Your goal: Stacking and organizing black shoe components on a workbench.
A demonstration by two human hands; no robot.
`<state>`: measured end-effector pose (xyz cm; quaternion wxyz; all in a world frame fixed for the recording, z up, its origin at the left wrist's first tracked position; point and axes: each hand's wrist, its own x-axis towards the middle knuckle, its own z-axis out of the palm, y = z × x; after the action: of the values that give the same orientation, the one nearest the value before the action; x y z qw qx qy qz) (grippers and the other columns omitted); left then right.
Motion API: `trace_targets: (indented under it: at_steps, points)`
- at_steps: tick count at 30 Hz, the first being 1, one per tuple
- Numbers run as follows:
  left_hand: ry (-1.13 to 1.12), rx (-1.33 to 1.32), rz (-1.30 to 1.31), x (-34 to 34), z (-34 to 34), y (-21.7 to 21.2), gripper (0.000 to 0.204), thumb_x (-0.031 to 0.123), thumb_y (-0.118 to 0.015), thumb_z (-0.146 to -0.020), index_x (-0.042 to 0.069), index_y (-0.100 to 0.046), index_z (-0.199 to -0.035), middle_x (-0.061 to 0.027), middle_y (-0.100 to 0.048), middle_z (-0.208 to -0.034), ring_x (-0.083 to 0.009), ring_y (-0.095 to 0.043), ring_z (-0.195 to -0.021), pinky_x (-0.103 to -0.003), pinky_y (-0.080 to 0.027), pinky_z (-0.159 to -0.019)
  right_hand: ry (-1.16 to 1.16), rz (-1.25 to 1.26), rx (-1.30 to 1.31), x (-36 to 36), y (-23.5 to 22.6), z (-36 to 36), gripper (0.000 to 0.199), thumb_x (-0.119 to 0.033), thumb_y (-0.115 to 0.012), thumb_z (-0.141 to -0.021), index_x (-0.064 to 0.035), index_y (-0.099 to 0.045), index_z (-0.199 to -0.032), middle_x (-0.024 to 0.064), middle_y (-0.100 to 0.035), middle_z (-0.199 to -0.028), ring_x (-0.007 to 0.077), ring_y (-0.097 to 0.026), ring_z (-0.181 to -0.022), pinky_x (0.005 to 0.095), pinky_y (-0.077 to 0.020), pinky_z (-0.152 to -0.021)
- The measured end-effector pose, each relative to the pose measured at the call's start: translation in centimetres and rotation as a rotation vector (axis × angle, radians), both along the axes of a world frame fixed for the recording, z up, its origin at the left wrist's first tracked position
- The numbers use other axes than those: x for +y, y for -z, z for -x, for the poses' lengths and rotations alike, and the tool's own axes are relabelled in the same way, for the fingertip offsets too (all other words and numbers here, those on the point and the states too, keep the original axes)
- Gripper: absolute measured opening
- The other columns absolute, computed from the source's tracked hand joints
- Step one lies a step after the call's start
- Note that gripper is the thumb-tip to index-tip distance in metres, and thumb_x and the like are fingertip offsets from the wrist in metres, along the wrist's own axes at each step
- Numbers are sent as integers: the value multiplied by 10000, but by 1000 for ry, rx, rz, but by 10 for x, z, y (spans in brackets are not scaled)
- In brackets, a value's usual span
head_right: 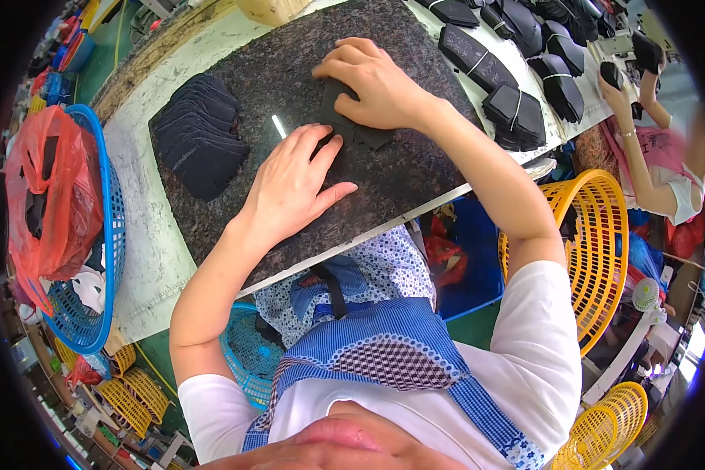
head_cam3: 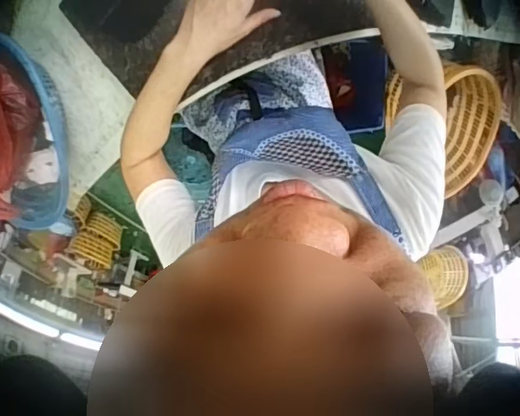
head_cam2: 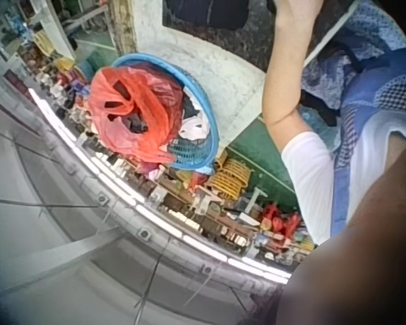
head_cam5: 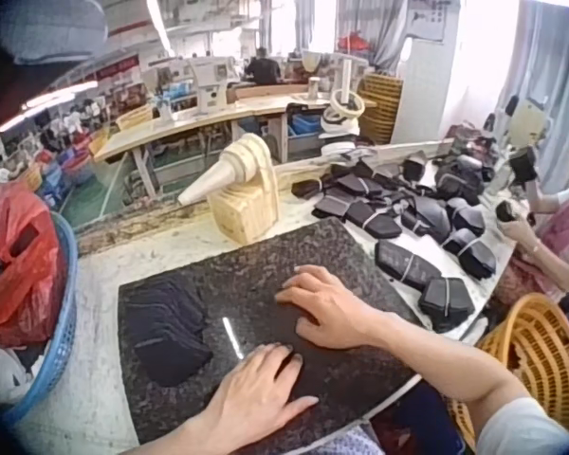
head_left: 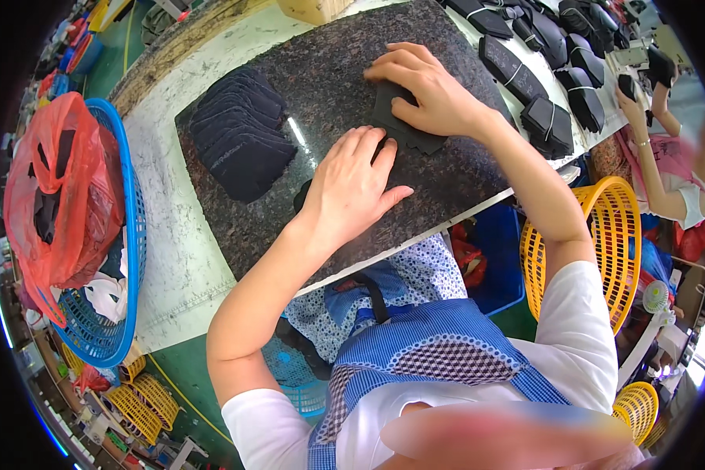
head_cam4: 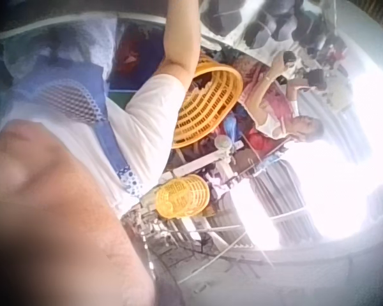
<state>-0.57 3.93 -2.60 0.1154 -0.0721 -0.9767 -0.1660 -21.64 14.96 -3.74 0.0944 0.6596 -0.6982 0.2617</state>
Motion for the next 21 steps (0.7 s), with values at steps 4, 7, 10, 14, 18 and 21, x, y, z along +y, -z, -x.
trace_targets:
  at_steps: [4,7,10,14,18,21]
  points:
    - [-3,12,-22,-1,-1,1,572,336,-768,-856,-22,-592,-1266,-182,-548,-1288,-370,-551,-1211,-446,-483,-1034,-162,44,141,6,-17,4,184,-79,-717,-769,-67,-691,-950,64,-651,-1159,287,-577,-1218,423,-507,-1003]
    - [-8,-7,-42,0,-1,-1,569,331,-768,-853,-16,-593,-1269,-179,-552,-1292,-365,-553,-1212,-446,-482,-1034,-145,64,155,25,-15,5,194,-64,-729,-756,-73,-691,-946,57,-665,-1140,284,-606,-1168,409,-527,-969]
    - [-7,-19,-44,-2,-3,0,569,334,-768,-852,-11,-596,-1270,-175,-554,-1300,-363,-554,-1217,-450,-479,-1039,-58,142,-8,42,-23,4,172,-10,-680,-840,-58,-669,-1005,67,-684,-1094,264,-632,-1118,361,-539,-931]
    - [6,0,-43,-4,-2,0,592,362,-766,-862,0,-594,-1297,-177,-559,-1322,-373,-551,-1234,-463,-466,-1057,303,509,-811,74,-20,29,134,-51,-614,-998,-43,-612,-1132,-26,-632,-931,41,-570,-830,206,-453,-738]
    - [15,12,-41,-10,-7,-12,616,373,-782,-860,10,-594,-1321,-176,-590,-1313,-363,-566,-1243,-460,-456,-1070,359,450,-681,88,-50,-8,156,-57,-613,-998,-36,-603,-1153,-50,-561,-856,26,-507,-759,202,-405,-649]
    - [-173,-1,-563,-4,-21,-41,565,279,-809,-866,21,-604,-1325,-147,-640,-1276,-265,-629,-1186,-396,-499,-1008,130,159,-550,69,-61,-66,127,-44,-649,-947,-40,-664,-1072,10,-635,-896,91,-600,-804,247,-471,-666]
